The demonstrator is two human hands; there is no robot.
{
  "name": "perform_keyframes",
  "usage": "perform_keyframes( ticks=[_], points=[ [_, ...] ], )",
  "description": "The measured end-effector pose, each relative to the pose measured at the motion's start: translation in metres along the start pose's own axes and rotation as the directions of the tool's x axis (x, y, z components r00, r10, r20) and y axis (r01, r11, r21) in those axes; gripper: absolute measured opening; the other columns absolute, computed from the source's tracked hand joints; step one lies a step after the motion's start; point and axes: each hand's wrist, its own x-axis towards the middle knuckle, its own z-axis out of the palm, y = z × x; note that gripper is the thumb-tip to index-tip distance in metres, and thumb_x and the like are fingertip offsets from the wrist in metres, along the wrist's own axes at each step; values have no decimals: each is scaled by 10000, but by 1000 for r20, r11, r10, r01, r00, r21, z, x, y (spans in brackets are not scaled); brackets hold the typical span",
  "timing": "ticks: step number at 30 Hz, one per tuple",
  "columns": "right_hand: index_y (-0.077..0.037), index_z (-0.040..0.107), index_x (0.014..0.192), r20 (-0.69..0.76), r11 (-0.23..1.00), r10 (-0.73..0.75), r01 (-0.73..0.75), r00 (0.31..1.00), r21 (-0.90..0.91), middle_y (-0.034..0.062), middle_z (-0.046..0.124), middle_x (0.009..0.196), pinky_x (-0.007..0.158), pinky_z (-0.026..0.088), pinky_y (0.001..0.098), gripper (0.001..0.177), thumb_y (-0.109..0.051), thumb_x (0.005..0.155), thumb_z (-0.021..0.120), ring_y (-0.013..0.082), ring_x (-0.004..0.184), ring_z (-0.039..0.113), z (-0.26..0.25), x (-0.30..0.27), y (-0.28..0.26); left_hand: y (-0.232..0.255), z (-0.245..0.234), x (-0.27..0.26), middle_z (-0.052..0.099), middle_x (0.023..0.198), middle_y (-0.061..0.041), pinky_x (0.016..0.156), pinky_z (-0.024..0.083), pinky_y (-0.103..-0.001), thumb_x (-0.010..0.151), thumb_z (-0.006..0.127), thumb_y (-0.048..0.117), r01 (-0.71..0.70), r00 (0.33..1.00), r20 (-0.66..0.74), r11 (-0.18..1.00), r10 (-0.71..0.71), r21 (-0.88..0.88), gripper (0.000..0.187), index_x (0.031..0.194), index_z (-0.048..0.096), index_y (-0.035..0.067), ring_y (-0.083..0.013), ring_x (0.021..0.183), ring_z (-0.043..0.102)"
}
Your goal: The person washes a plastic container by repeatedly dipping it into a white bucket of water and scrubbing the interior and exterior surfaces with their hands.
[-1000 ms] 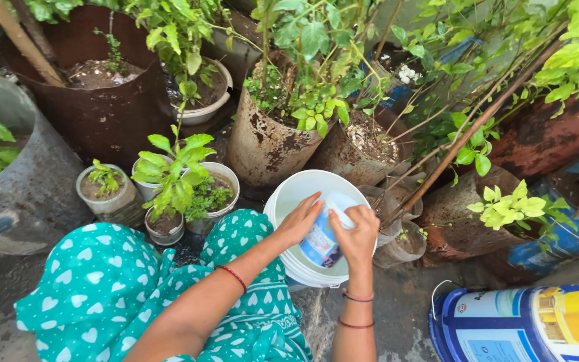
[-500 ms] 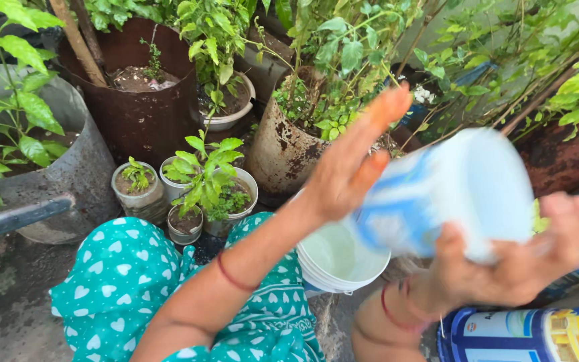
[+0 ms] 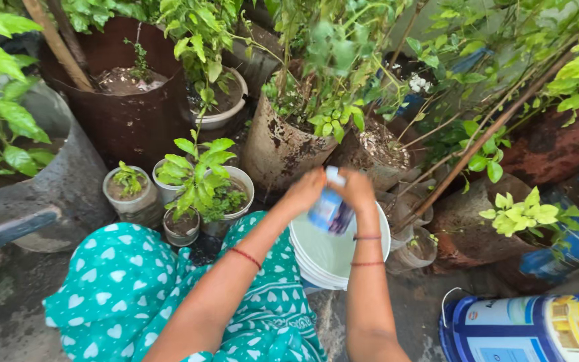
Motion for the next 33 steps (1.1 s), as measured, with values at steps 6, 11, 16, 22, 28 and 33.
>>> perform_keyframes(
  ticks=[6, 11, 16, 22, 28, 33],
  points=[
    [-97, 695, 1304, 366, 994, 107, -113, 924, -4, 211, 712, 1239, 1006, 528, 412, 626, -468, 802, 743, 356, 1160, 691, 72, -22, 51, -8, 50, -83, 557, 1406, -202, 1073, 449, -475, 997, 480, 416, 196, 939, 253, 967, -233, 161, 573, 1421, 515, 33, -355, 1258, 565],
    [-65, 670, 1322, 703, 996, 88, -69, 706, -56, 186, 658, 1338, 1100, 450, 392, 729, -590, 822, 744, 340, 1270, 619, 105, -12, 53, 7, 48, -95, 599, 1349, -145, 1011, 444, -462, 976, 545, 513, -129, 896, 389, 715, -213, 687, 595, 1330, 594, 37, -295, 1230, 549],
    [-135, 708, 1282, 766, 1000, 24, -18, 642, -17, 168, 704, 1282, 1063, 478, 397, 574, -483, 827, 691, 327, 1216, 662, 137, -12, 46, 15, 52, -83, 653, 1297, -133, 1002, 470, -430, 999, 545, 509, -90, 736, 509, 680, -447, 728, 567, 1345, 607, 64, -278, 1229, 597],
    [-157, 759, 1202, 732, 996, 38, -81, 680, 24, 189, 736, 1196, 1016, 504, 406, 428, -386, 853, 660, 338, 1151, 691, 152, -7, 71, 25, 39, -81, 648, 1318, -130, 984, 495, -446, 1037, 525, 474, -8, 778, 472, 745, -415, 667, 571, 1374, 567, 15, -290, 1213, 617],
    [-84, 753, 1133, 426, 980, 80, -149, 901, 132, 232, 736, 1085, 940, 536, 429, 436, -384, 817, 727, 378, 1057, 710, 131, -24, 86, 35, 26, -82, 516, 1459, -189, 934, 497, -481, 991, 556, 373, -21, 947, 285, 851, -152, 524, 595, 1419, 458, -29, -348, 1253, 549],
    [-46, 790, 1007, 204, 966, 198, -226, 959, 127, 259, 729, 891, 807, 558, 480, 431, -430, 825, 725, 431, 890, 718, 78, -63, 45, 42, 16, -85, 529, 1472, -185, 1002, 478, -484, 981, 578, 318, -11, 989, 142, 942, -39, 336, 551, 1443, 485, 32, -343, 1288, 552]
  ],
)
